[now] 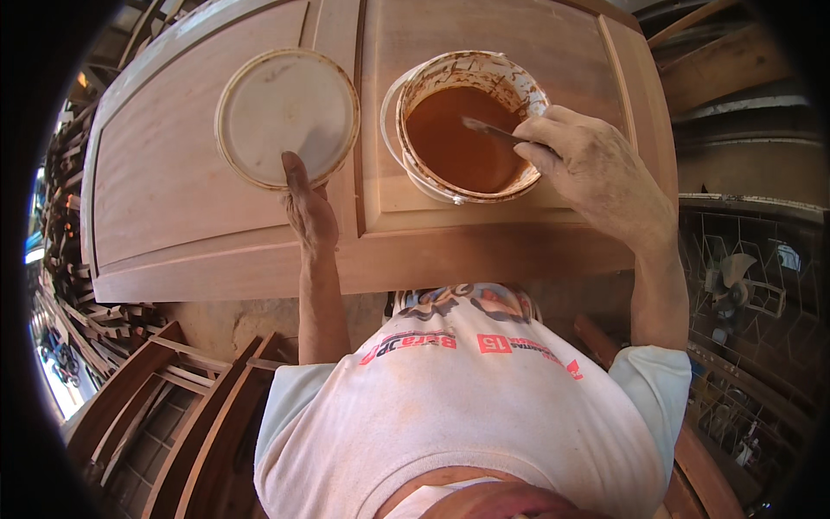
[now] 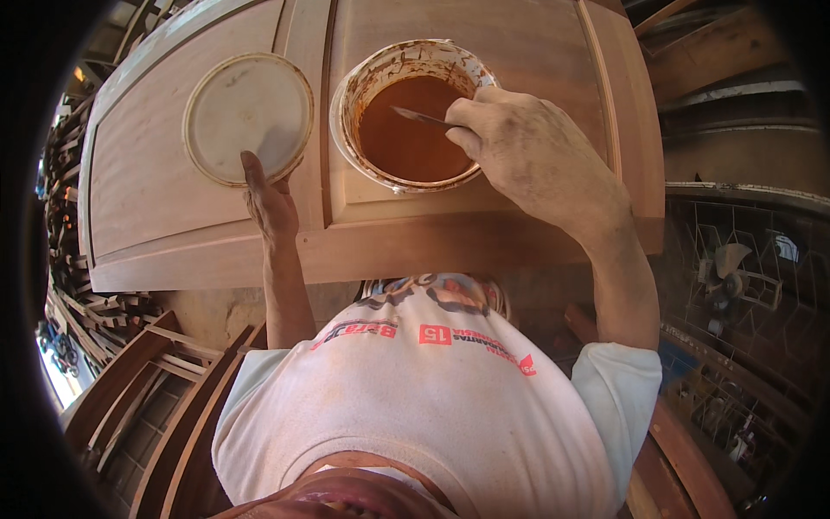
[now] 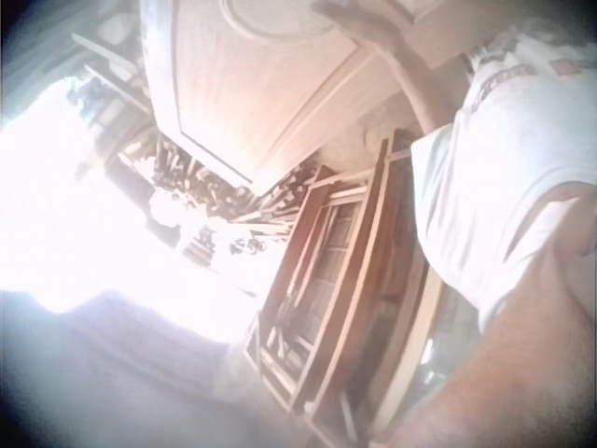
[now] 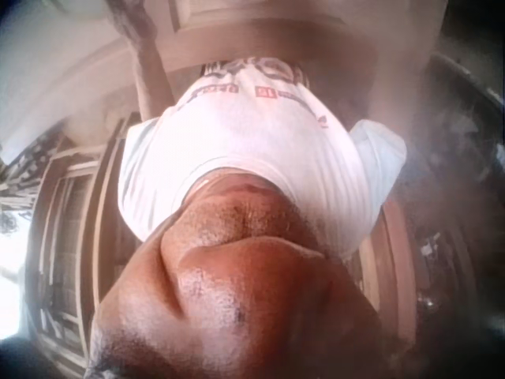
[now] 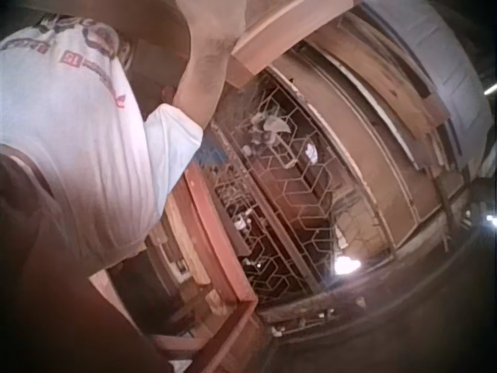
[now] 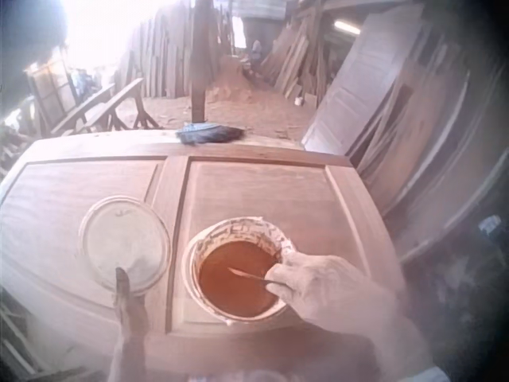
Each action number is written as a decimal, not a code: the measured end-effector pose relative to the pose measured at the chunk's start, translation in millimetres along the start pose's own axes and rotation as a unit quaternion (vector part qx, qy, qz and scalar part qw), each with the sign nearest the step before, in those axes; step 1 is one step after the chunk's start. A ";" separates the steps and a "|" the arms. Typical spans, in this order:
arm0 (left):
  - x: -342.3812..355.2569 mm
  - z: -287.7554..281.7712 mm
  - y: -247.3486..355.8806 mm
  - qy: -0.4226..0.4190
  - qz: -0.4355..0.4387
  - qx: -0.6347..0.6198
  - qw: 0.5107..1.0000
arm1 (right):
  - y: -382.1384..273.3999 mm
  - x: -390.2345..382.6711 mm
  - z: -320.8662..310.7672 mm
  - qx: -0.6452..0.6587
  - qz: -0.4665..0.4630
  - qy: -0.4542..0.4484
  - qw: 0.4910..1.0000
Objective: The person scrapes a wooden door with a putty knife, sweeps the surface with a hand broom, and applies a reddish-brown finish from a container using the putty knife. The person works on the door's edges and panels, repeatedly scraping and sweeping to remove debris before applying the finish.
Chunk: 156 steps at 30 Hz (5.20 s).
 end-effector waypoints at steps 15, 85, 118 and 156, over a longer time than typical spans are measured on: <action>35.0 -76.4 -57.2 -0.008 -0.070 -0.213 0.975 | 5.8 51.4 107.7 -0.074 -0.052 -0.373 0.924; 115.7 -134.4 -75.1 0.277 0.215 0.803 0.482 | 204.1 -454.9 86.9 -0.007 0.462 -0.080 0.883; 123.5 -128.7 -73.8 0.267 0.228 0.809 0.472 | 197.4 -474.3 75.8 0.032 0.458 -0.059 0.887; 126.8 -125.9 -87.4 0.258 0.243 0.811 0.466 | 230.3 -499.2 49.2 0.042 0.496 -0.057 0.865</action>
Point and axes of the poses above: each hand's wrist, its own x-axis towards the middle knuckle, its own z-axis out of the palm, y = z × x, the point moved 10 cm from there along x, towards the middle knuckle, and after that the axes turned 15 degrees about -z, right-handed, at the moved point
